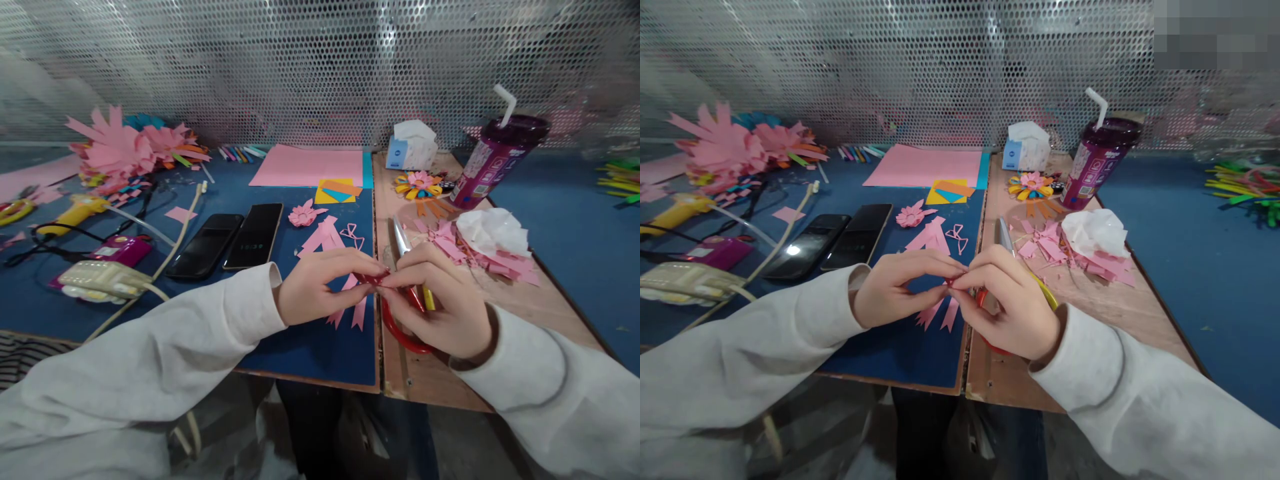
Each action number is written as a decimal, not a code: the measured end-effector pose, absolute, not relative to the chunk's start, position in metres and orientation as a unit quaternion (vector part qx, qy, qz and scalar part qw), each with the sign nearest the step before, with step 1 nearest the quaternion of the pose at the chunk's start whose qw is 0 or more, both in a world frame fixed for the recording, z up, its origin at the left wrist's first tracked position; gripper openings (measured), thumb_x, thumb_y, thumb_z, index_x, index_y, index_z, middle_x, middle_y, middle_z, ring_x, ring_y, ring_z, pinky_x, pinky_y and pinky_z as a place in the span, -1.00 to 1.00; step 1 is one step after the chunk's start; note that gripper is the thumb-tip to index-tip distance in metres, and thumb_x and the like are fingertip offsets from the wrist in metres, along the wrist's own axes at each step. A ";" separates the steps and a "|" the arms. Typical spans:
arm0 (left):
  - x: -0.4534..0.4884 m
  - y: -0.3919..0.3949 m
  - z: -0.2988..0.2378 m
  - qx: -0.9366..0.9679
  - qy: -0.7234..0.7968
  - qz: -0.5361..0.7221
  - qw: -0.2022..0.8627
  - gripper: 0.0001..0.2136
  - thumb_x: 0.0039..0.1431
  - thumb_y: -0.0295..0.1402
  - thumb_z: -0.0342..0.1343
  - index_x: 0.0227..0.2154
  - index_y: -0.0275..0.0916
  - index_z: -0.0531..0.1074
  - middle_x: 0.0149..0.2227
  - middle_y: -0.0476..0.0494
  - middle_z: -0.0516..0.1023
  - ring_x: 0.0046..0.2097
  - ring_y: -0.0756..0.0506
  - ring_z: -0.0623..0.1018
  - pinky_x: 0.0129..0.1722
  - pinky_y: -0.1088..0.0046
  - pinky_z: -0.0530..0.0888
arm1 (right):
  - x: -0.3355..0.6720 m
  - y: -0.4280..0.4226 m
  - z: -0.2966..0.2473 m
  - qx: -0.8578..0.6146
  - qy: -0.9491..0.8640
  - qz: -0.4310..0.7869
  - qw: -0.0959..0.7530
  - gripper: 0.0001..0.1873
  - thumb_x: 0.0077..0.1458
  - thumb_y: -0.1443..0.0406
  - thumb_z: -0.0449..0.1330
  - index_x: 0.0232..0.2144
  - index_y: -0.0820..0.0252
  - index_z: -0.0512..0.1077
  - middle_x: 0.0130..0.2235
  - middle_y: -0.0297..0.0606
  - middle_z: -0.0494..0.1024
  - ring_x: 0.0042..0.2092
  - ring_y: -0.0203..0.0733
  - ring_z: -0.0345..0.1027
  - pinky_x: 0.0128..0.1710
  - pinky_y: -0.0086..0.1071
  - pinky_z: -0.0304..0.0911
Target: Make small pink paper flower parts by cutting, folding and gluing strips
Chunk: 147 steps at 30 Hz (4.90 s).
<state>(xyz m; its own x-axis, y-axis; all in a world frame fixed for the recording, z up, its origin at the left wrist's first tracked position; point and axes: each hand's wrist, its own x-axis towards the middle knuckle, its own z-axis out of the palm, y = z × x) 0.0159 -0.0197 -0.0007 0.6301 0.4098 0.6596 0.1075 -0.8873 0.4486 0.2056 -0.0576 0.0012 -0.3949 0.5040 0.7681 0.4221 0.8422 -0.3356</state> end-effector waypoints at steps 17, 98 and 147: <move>0.018 -0.019 0.000 0.828 0.220 0.379 0.351 -0.87 0.09 -0.49 0.13 -0.27 -0.32 0.47 -0.31 -0.14 0.59 -0.31 0.02 0.56 -0.29 0.58 0.52 | 0.206 -0.055 0.002 -0.320 -0.810 0.072 0.485 -0.85 0.06 0.40 0.20 -0.27 0.13 0.43 -0.36 -0.28 0.44 -0.33 -0.27 0.36 -0.36 -0.34 0.35; -0.048 0.061 0.011 0.902 0.429 -0.033 -0.027 -0.49 0.00 -0.09 0.20 0.06 0.04 0.35 0.16 -0.23 0.20 0.05 -0.28 0.25 0.04 0.11 0.22 | 0.215 -0.031 -0.022 -0.414 -0.805 0.075 0.418 -0.65 0.09 0.47 0.04 -0.07 0.13 0.31 -0.11 -0.15 0.33 -0.28 -0.25 0.38 -0.20 -0.22 0.41; -0.050 0.050 0.039 0.812 0.460 0.354 0.060 -0.70 0.09 -0.38 0.14 -0.08 -0.25 0.45 -0.27 -0.10 0.58 -0.27 -0.01 0.53 -0.20 0.44 0.45 | 0.217 -0.027 -0.025 -0.455 -0.761 0.115 0.449 -0.64 0.10 0.38 0.06 -0.03 0.09 0.30 -0.09 -0.15 0.30 -0.28 -0.27 0.36 -0.30 -0.32 0.41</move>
<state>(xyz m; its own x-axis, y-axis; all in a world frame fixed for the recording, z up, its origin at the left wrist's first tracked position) -0.0500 0.0501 0.0392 0.3255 0.7897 0.5200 0.7052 -0.5691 0.4229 0.2168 -0.0269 -0.0248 -0.1835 0.7953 0.5778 0.5881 0.5598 -0.5837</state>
